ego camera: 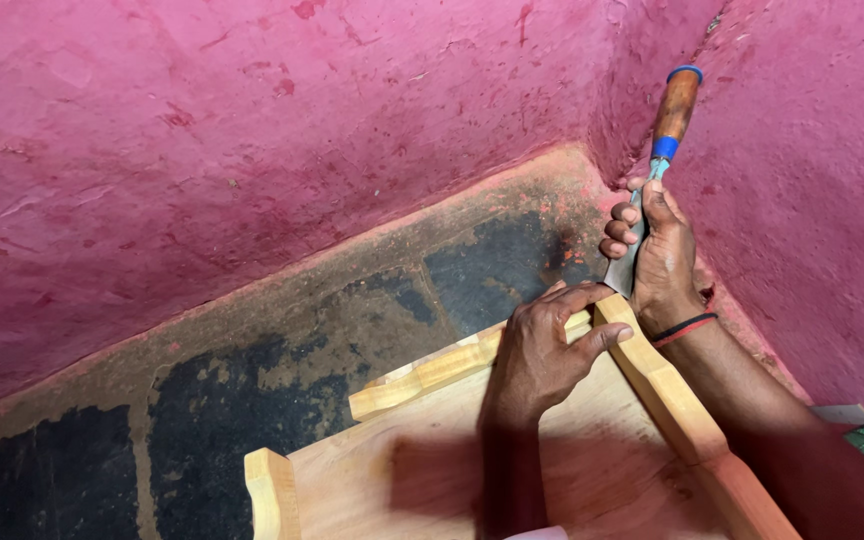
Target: The person carves a wooden frame using a chisel and a small knife. They hold the frame steady with one hand while shaping the edges with the tools.
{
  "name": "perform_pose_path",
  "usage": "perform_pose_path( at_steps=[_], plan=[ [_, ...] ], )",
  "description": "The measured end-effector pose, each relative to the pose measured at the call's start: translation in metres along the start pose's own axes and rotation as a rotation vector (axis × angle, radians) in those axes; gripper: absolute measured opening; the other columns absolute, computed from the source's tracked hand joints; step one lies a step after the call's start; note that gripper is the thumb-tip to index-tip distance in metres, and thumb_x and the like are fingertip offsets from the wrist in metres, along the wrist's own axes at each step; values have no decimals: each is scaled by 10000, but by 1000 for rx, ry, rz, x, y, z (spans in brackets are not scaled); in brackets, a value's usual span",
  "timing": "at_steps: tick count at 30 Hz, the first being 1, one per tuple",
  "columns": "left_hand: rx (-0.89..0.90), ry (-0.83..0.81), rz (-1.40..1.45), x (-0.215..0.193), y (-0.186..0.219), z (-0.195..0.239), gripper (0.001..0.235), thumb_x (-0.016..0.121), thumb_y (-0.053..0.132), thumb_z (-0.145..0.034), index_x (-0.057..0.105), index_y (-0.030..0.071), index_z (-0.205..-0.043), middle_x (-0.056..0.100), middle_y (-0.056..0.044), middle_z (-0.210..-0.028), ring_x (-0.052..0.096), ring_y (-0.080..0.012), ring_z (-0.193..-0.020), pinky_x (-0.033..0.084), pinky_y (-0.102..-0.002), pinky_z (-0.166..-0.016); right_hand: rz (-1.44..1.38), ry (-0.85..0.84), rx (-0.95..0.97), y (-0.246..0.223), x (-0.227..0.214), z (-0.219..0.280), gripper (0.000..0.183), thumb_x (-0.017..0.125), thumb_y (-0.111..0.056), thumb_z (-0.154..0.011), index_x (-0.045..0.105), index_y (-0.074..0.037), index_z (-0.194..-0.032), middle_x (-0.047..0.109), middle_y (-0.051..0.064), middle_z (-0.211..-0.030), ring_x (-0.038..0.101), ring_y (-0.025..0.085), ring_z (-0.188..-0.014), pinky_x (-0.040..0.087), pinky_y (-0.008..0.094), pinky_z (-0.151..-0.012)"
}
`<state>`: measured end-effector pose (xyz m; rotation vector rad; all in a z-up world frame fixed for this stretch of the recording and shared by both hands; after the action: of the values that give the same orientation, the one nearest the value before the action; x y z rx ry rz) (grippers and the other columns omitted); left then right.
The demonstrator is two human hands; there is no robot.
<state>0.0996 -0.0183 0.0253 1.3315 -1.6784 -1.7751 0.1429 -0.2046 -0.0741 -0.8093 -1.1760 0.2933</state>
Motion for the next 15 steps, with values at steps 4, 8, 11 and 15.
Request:
perform_pose_path(
  at_steps=[4, 8, 11, 15],
  plan=[
    [-41, -8, 21, 2, -4, 2, 375, 756, 354, -870, 718, 82, -1126, 741, -127, -1038, 697, -343, -1032, 530, -426, -919, 10, -10, -28, -2, -1, 3, 252, 527, -365, -1134, 509, -128, -1219, 474, -29, -825, 424, 58, -649, 394, 228, -575],
    [-2, -1, 27, 4, -9, 1, 379, 747, 359, -888, 718, 69, -1130, 742, -125, -1079, 693, -337, -1076, 528, -419, -963, 23, -2, -51, -4, -1, 0, 246, 520, -371, -1129, 504, -138, -1204, 455, -37, -812, 415, 59, -640, 386, 230, -566],
    [67, 58, -16, 1, -4, 2, 413, 760, 363, -890, 717, 41, -1144, 716, -145, -1185, 670, -356, -1137, 512, -426, -998, 16, -9, -59, -6, 2, 4, 244, 521, -368, -1135, 508, -135, -1206, 448, -37, -806, 412, 60, -641, 384, 232, -566],
    [8, 27, -32, 4, -12, 1, 431, 758, 375, -880, 740, 33, -1141, 740, -138, -1183, 674, -357, -1139, 512, -426, -1012, 25, -18, -72, -5, 1, 2, 237, 527, -361, -1135, 507, -134, -1200, 446, -34, -802, 410, 64, -641, 384, 236, -563]
  ],
)
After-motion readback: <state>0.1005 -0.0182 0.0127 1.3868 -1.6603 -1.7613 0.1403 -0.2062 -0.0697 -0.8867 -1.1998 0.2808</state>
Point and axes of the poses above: each hand's wrist, its own z-axis away from the middle knuckle, its own x-axis out of the palm, y = z × x, the point moved 7 cm from there along -z, towards the middle knuckle
